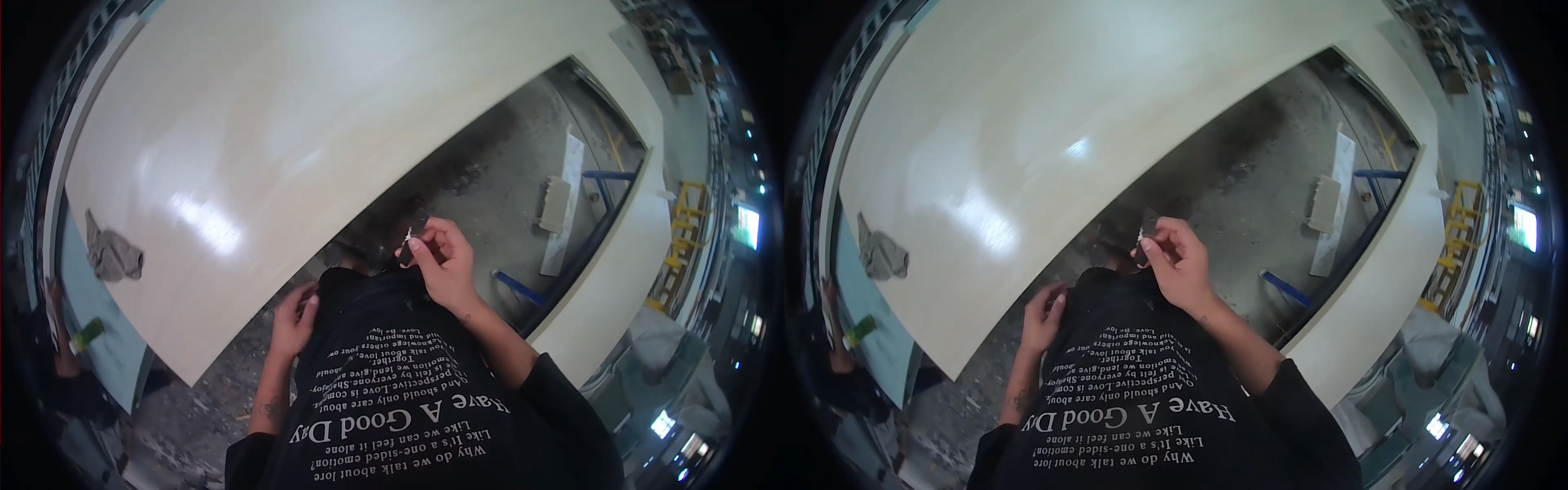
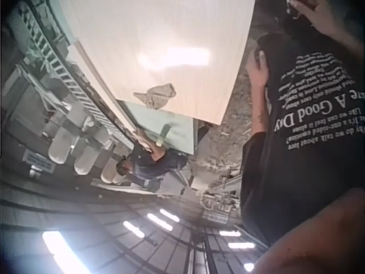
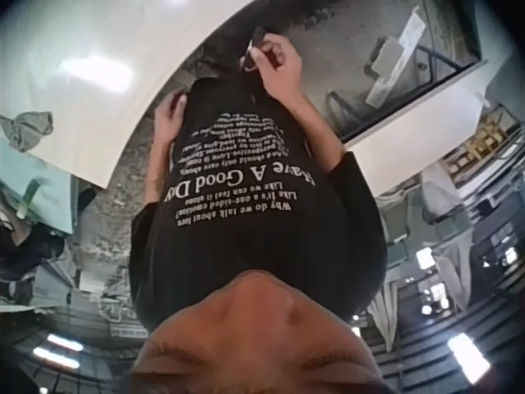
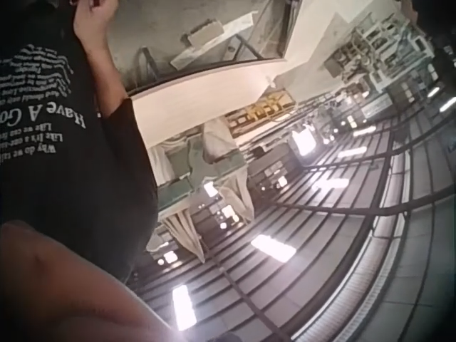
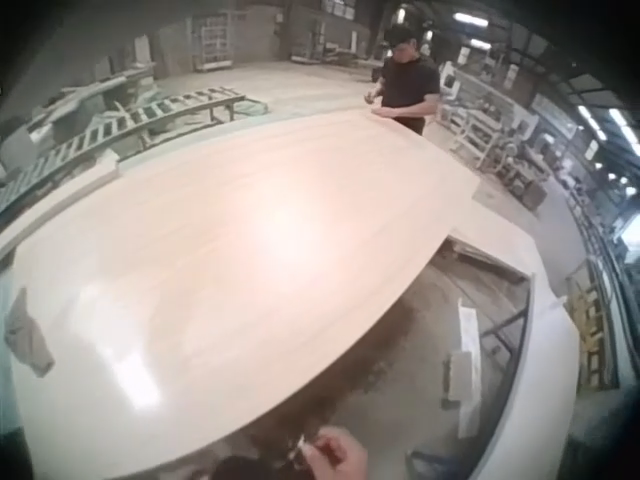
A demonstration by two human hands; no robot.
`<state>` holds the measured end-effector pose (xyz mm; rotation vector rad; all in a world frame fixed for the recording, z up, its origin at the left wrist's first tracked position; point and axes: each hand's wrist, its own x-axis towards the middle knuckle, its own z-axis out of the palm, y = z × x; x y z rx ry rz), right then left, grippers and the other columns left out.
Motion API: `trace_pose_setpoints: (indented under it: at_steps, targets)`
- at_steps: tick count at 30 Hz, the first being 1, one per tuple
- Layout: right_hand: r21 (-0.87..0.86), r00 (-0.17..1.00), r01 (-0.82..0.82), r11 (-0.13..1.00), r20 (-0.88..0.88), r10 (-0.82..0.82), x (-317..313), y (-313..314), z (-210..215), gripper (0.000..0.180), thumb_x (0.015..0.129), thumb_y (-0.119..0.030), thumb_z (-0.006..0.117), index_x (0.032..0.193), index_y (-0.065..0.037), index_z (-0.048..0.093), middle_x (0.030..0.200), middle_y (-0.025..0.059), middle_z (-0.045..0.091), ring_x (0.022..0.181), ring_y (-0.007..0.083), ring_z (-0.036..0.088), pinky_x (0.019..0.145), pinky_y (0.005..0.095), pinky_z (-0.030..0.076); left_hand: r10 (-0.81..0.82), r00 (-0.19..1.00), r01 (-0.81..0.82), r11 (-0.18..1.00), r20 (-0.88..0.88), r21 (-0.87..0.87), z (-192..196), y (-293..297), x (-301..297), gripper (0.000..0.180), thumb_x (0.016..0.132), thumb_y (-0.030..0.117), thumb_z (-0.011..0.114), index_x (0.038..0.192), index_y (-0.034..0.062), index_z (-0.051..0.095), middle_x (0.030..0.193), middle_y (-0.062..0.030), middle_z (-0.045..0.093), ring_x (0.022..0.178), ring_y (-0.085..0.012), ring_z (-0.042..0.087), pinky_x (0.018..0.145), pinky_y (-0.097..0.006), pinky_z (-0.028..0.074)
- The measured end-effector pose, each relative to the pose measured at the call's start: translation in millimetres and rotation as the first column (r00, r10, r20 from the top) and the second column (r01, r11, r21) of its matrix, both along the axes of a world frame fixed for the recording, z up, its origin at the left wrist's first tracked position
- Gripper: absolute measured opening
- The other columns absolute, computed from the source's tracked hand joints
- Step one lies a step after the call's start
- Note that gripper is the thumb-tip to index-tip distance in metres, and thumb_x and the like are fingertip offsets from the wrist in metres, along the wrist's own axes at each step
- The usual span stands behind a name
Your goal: Cleaning the surface of a large board with a cloth and using a small hand tool to trim and clean its edges.
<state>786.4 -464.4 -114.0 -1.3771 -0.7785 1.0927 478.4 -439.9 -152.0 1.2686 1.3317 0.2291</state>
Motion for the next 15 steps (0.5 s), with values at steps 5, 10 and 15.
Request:
trace_pose_setpoints:
  at_steps: [5, 10, 15]
  targets:
    - [0.020, 0.992, -0.074, 0.997, -0.103, 0.076, 74, 9, 37, 0.025, 0.104, 0.002, 0.062, 0.128, 0.001, 0.055, 0.101, 0.0097, 0.068, 0.090, 0.0180, 0.074, 0.074, 0.0298, 0.063, -0.147, 0.931, 0.057, 0.962, 0.333, 0.266, 81, 66, 186, 0.031, 0.103, 0.008, 0.067, 0.132, 0.0005, 0.066, 0.110, -0.0093, 0.074, 0.098, -0.0166, 0.072, 0.086, -0.030, 0.058]
    - [0.051, 0.992, -0.054, 0.997, -0.111, 0.060, 155, -7, 49, 0.026, 0.103, 0.003, 0.063, 0.129, 0.001, 0.056, 0.101, 0.0098, 0.070, 0.089, 0.0165, 0.074, 0.072, 0.0284, 0.062, -0.427, 0.803, 0.328, 0.899, 0.415, 0.291, 81, 99, 299, 0.008, 0.098, 0.008, 0.074, 0.101, 0.0012, 0.071, 0.090, -0.0056, 0.071, 0.078, -0.0148, 0.069, 0.066, -0.029, 0.053]
    - [0.034, 0.937, 0.286, 0.958, -0.221, -0.272, 251, -30, 34, 0.024, 0.104, 0.003, 0.060, 0.126, -0.001, 0.052, 0.099, 0.0140, 0.072, 0.085, 0.0224, 0.075, 0.071, 0.0351, 0.065, -0.647, 0.748, 0.498, 0.694, 0.147, 0.519, 43, 116, 363, 0.018, 0.099, 0.011, 0.071, 0.088, -0.0004, 0.066, 0.081, -0.0117, 0.067, 0.068, -0.0215, 0.065, 0.062, -0.034, 0.049]
